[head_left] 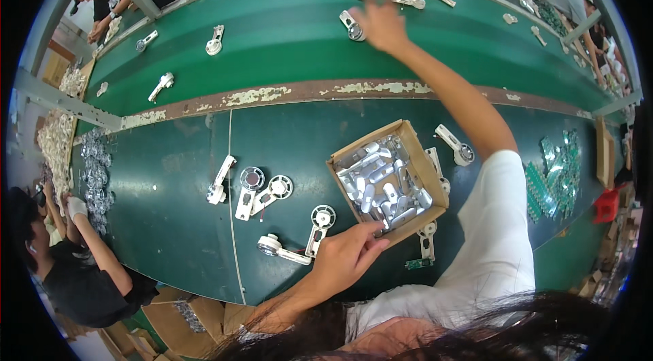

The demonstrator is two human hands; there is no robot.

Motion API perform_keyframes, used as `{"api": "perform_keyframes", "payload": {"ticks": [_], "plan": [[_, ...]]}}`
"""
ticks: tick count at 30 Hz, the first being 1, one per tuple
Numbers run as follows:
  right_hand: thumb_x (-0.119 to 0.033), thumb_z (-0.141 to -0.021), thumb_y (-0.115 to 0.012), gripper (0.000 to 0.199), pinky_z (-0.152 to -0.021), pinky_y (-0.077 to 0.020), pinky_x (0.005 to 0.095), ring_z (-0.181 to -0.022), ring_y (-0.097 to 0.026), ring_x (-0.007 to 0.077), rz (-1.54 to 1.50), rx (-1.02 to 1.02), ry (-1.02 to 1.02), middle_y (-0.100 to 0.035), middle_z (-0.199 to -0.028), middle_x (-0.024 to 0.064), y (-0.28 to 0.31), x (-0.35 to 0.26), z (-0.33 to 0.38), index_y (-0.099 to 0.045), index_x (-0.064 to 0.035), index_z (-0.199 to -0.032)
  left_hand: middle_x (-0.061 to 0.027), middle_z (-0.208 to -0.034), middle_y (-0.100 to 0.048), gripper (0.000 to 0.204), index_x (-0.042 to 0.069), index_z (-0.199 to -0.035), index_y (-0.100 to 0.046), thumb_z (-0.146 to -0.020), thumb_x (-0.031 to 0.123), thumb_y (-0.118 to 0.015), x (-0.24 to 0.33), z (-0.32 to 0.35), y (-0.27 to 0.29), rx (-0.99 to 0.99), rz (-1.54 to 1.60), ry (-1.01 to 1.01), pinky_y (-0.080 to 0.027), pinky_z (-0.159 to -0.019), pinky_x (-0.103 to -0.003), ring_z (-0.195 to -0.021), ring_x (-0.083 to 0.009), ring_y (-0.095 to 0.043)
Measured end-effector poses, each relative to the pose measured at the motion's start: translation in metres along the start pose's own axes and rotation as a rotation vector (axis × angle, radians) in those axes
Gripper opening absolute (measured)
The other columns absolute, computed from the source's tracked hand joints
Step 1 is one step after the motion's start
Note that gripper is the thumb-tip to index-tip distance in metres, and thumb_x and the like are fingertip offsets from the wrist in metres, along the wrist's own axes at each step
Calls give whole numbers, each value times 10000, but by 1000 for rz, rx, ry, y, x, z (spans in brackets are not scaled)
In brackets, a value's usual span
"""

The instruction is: The person assembles handheld fan components by inserting metal pieces and motor parts into plastic housings by hand, then places the assembled units onto the conveyor belt.

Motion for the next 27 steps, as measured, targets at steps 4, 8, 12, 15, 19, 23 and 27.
{"api": "perform_keyframes", "payload": {"ticks": [4, 8, 12, 15, 19, 23, 27], "plan": [[-263, -831, -492, 446, -829, -457, 503, -1049, -499, 390, 130, -372, -90, -440, -1192, 222, -31, -13, 9, -434, -40, -1213, -91, -701, -599, 150, 21, -882, -596, -755, 52, -670, 23, -5, 1, 65, -89, -172, -481, -521, -307, -595, -236, -598], [-192, -819, -494, 434, -833, -456, 489, -1065, -500, 366, -64, -673, 283, -476, -1158, 221, -20, -137, 55, -433, 3, -1203, -86, -680, -586, 146, 20, -855, -602, -725, -4, -665, 35, 5, 34, 286, -214, -257, -435, -480, -302, -557, -224, -562], [-331, -873, -472, 433, -850, -420, 464, -1035, -521, 360, 143, -843, 561, -502, -1137, 235, 28, -210, 163, -489, 4, -1146, -101, -724, -599, 125, 11, -849, -608, -734, -10, -653, 42, 6, 50, 336, -279, -214, -454, -522, -317, -592, -246, -579], [-445, -898, -417, 496, -814, -423, 455, -961, -548, 350, 34, -854, 571, -580, -970, 221, 61, -212, 180, -572, 9, -1024, -111, -750, -605, 152, 11, -929, -588, -781, 26, -618, 33, 1, 50, 216, -215, -84, -467, -553, -333, -628, -266, -592], [-258, -872, -505, 270, -689, -470, 375, -785, -599, 310, -355, 15, 588, -614, -836, 155, 174, -141, 161, -615, -12, -873, -100, -765, -615, 207, 38, -980, -578, -793, 109, -634, 33, 9, 34, -15, -271, -52, -480, -572, -345, -661, -269, -607], [-69, -796, -588, 103, -605, -443, 359, -683, -549, 285, -215, -143, 87, -562, -775, 124, 212, -23, 214, -601, -13, -882, -104, -826, -578, 229, 36, -966, -593, -769, 134, -656, 30, 11, 29, -65, -406, -17, -481, -617, -364, -735, -280, -591], [-20, -732, -631, 125, -567, -419, 364, -650, -517, 259, -168, -267, 226, -533, -735, 91, 239, -35, 273, -605, -31, -855, -96, -795, -536, 211, 18, -939, -591, -748, 86, -651, 38, -27, 11, -6, -542, -256, -453, -573, -368, -686, -276, -547]]}}
Point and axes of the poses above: each hand's wrist, its own z-axis away from the middle knuckle, its own y-axis out of the back of the hand, x = y × z, the point moved 9 cm from there along -z, towards the middle knuckle
